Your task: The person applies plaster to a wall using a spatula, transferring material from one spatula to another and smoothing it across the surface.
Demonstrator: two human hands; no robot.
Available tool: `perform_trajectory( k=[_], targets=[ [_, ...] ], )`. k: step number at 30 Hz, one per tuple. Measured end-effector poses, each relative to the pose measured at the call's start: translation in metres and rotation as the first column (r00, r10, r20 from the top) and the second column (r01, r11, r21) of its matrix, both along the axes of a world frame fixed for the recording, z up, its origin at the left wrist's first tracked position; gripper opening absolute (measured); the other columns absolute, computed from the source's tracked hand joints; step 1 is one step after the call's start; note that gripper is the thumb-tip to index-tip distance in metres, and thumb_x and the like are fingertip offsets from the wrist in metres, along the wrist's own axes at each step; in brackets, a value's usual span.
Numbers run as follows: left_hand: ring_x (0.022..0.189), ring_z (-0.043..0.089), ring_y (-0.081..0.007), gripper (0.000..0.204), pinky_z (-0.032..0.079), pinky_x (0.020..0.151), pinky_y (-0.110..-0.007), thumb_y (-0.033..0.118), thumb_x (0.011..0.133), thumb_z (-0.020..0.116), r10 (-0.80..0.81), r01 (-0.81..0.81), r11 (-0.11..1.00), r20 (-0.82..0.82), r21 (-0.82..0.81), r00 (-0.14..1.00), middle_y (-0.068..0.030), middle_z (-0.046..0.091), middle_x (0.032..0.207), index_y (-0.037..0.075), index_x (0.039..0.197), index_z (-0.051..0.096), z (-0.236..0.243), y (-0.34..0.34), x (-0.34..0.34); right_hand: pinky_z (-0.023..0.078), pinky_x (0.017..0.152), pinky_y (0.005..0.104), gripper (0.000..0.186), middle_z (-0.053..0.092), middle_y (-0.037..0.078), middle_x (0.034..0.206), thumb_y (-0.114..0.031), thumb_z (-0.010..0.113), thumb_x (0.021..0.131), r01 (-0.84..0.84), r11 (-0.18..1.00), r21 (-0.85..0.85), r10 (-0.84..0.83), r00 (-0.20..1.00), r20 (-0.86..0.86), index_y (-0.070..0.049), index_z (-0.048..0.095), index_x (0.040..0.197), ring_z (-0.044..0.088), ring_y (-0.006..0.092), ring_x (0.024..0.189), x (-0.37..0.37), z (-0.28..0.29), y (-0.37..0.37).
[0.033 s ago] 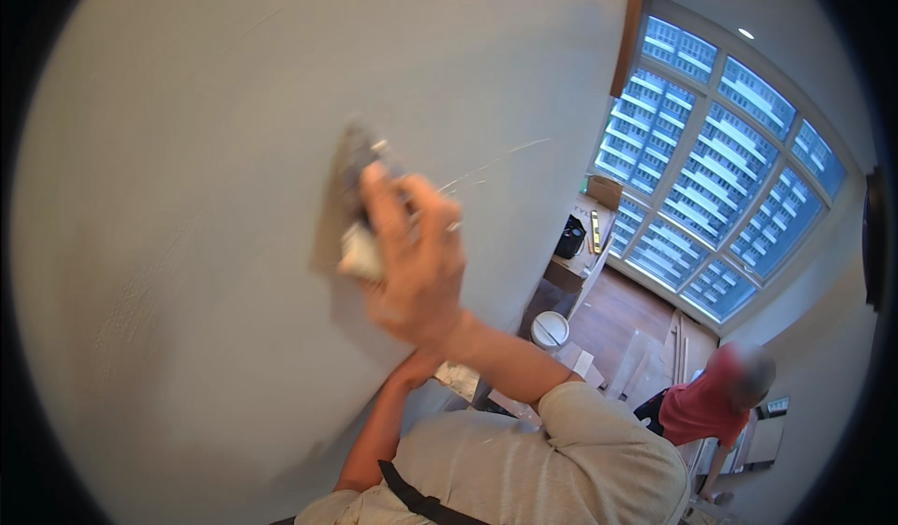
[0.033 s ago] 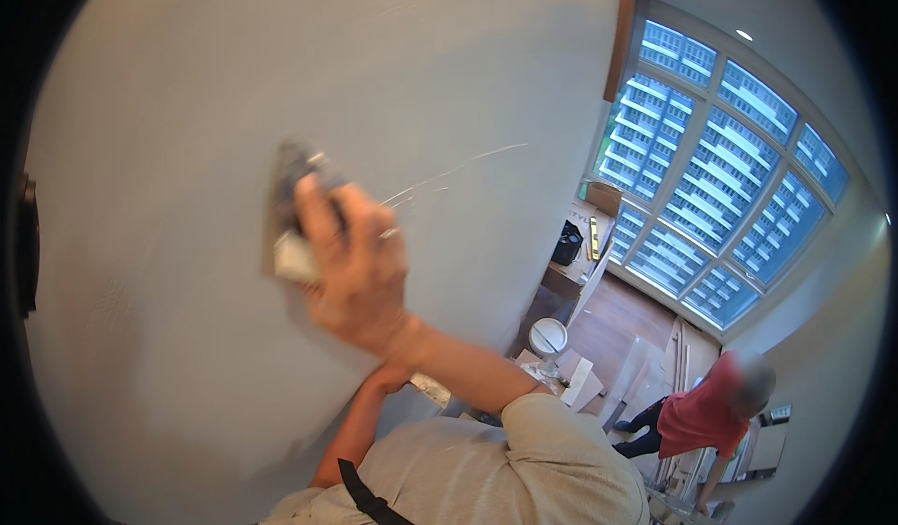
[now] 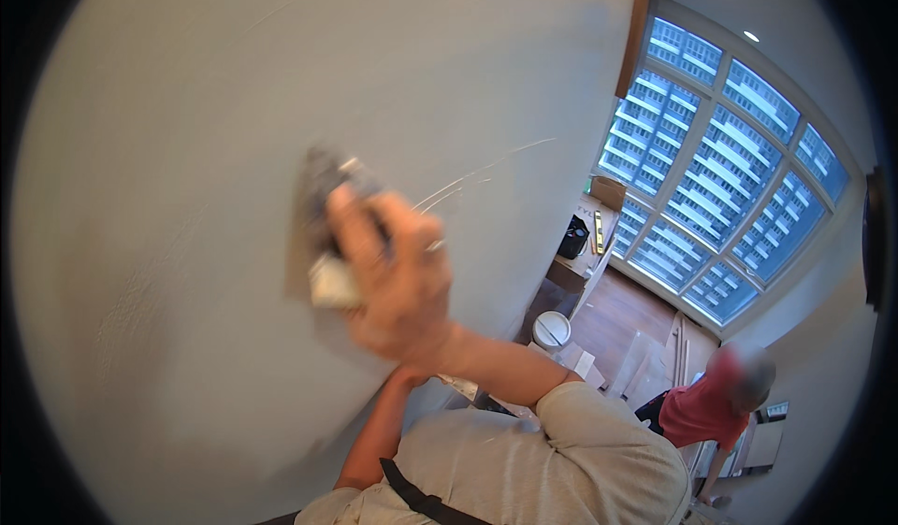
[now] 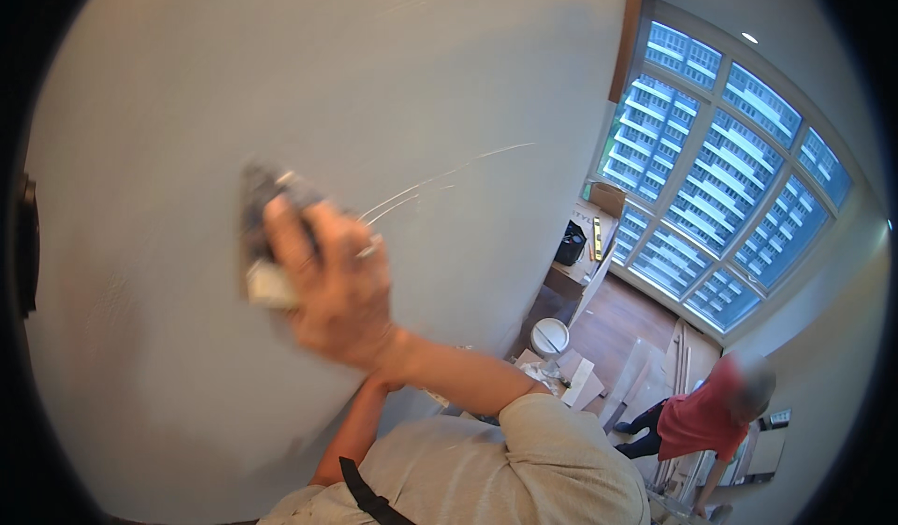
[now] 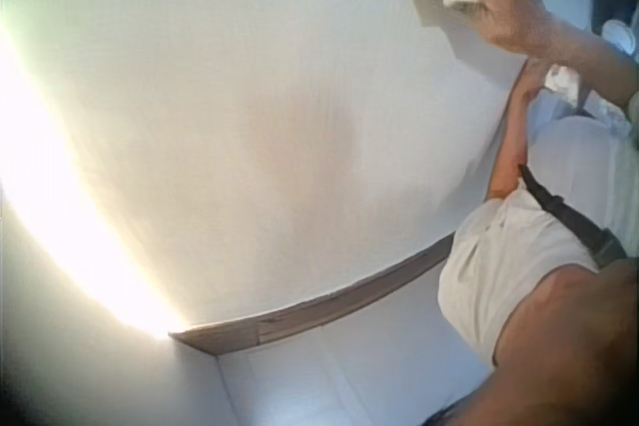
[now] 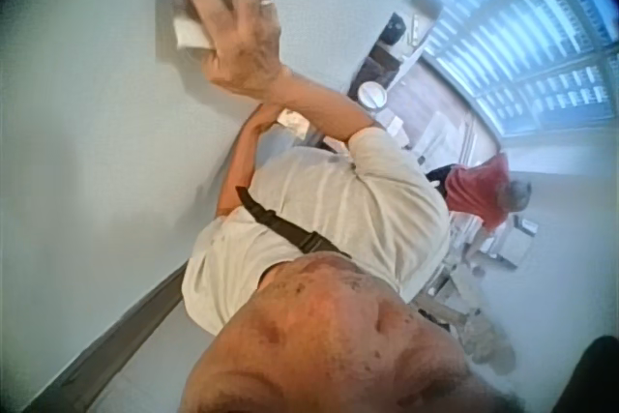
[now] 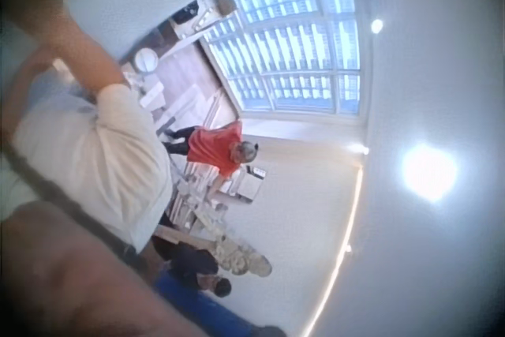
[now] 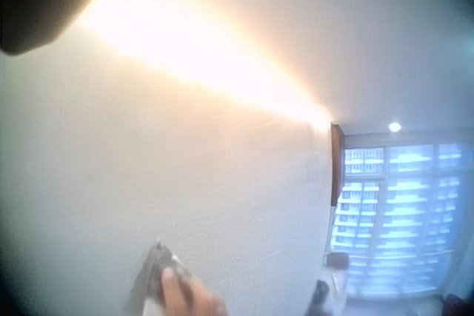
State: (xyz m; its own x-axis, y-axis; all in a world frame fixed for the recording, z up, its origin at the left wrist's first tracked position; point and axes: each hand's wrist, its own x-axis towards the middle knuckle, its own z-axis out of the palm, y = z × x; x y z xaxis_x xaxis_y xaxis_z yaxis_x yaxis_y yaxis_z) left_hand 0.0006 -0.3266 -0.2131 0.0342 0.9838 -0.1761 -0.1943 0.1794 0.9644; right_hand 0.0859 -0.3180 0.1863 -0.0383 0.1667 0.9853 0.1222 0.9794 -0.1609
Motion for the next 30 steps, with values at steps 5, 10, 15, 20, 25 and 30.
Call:
perform_trajectory(
  k=[5, 10, 15, 20, 25, 30],
  targets=[
    [0.123, 0.058, -0.0169, 0.045, 0.050, 0.103, -0.035, 0.021, 0.106, 0.057, -0.039, 0.073, 0.984, 0.199, -0.165, 0.979, -0.0106, 0.061, 0.140, -0.001, 0.145, 0.053, 0.038, 0.007, 0.020, 0.048, 0.084, 0.0392, 0.054, 0.061, 0.005, 0.119, -0.024, 0.070, 0.086, 0.070, 0.959, 0.274, -0.102, 0.989, 0.104, -0.019, 0.067, 0.140, 0.058, 0.0204, 0.104, -0.015, -0.044, -0.055],
    [0.110, 0.064, -0.0161, 0.037, 0.053, 0.094, -0.034, 0.016, 0.106, 0.052, -0.046, 0.056, 0.986, 0.063, -0.160, 0.997, -0.0101, 0.067, 0.129, -0.001, 0.139, 0.057, 0.059, -0.007, 0.013, 0.052, 0.082, 0.0348, 0.051, 0.069, 0.005, 0.114, -0.010, 0.081, 0.073, -0.144, 0.990, 0.005, 0.137, 0.952, 0.273, -0.014, 0.076, 0.124, 0.067, 0.0210, 0.097, 0.067, -0.037, -0.011],
    [0.095, 0.068, -0.0138, 0.033, 0.057, 0.080, -0.031, 0.015, 0.105, 0.052, -0.007, 0.012, 0.979, 0.024, -0.204, 1.000, -0.0084, 0.070, 0.114, -0.002, 0.132, 0.058, 0.068, -0.002, 0.021, 0.051, 0.092, 0.0450, 0.034, 0.069, 0.021, 0.115, -0.003, 0.063, 0.097, 0.167, 0.917, -0.362, -0.166, 0.986, 0.032, -0.002, 0.066, 0.131, 0.065, 0.0399, 0.106, 0.109, -0.094, 0.182],
    [0.087, 0.068, -0.0142, 0.031, 0.057, 0.073, -0.032, 0.016, 0.105, 0.052, -0.027, 0.026, 0.961, 0.001, -0.276, 1.000, -0.0074, 0.070, 0.108, -0.001, 0.130, 0.059, 0.072, 0.002, 0.018, 0.049, 0.097, 0.0469, 0.040, 0.069, 0.022, 0.118, -0.030, 0.051, 0.109, 0.162, 0.700, -0.695, -0.286, 0.956, -0.065, -0.002, 0.062, 0.135, 0.066, 0.0396, 0.111, 0.134, -0.173, 0.380],
    [0.083, 0.068, -0.0136, 0.029, 0.057, 0.069, -0.032, 0.018, 0.106, 0.053, -0.049, 0.041, 0.970, -0.029, -0.239, 0.998, -0.0067, 0.070, 0.104, 0.000, 0.128, 0.059, 0.065, 0.011, 0.021, 0.051, 0.093, 0.0424, 0.041, 0.071, 0.017, 0.109, -0.030, 0.051, 0.109, 0.195, 0.681, -0.706, -0.329, 0.943, -0.057, 0.002, 0.064, 0.131, 0.068, 0.0331, 0.102, 0.122, -0.189, 0.443],
    [0.086, 0.065, -0.0122, 0.033, 0.055, 0.071, -0.030, 0.020, 0.106, 0.052, -0.040, 0.031, 0.962, -0.029, -0.270, 0.999, -0.0068, 0.069, 0.106, -0.001, 0.131, 0.059, 0.069, 0.002, 0.019, 0.047, 0.099, 0.0458, 0.042, 0.061, 0.019, 0.124, -0.032, 0.051, 0.109, 0.001, 0.693, -0.721, -0.175, 0.970, -0.167, -0.005, 0.061, 0.140, 0.060, 0.0364, 0.115, 0.066, -0.173, 0.364]
  ],
)
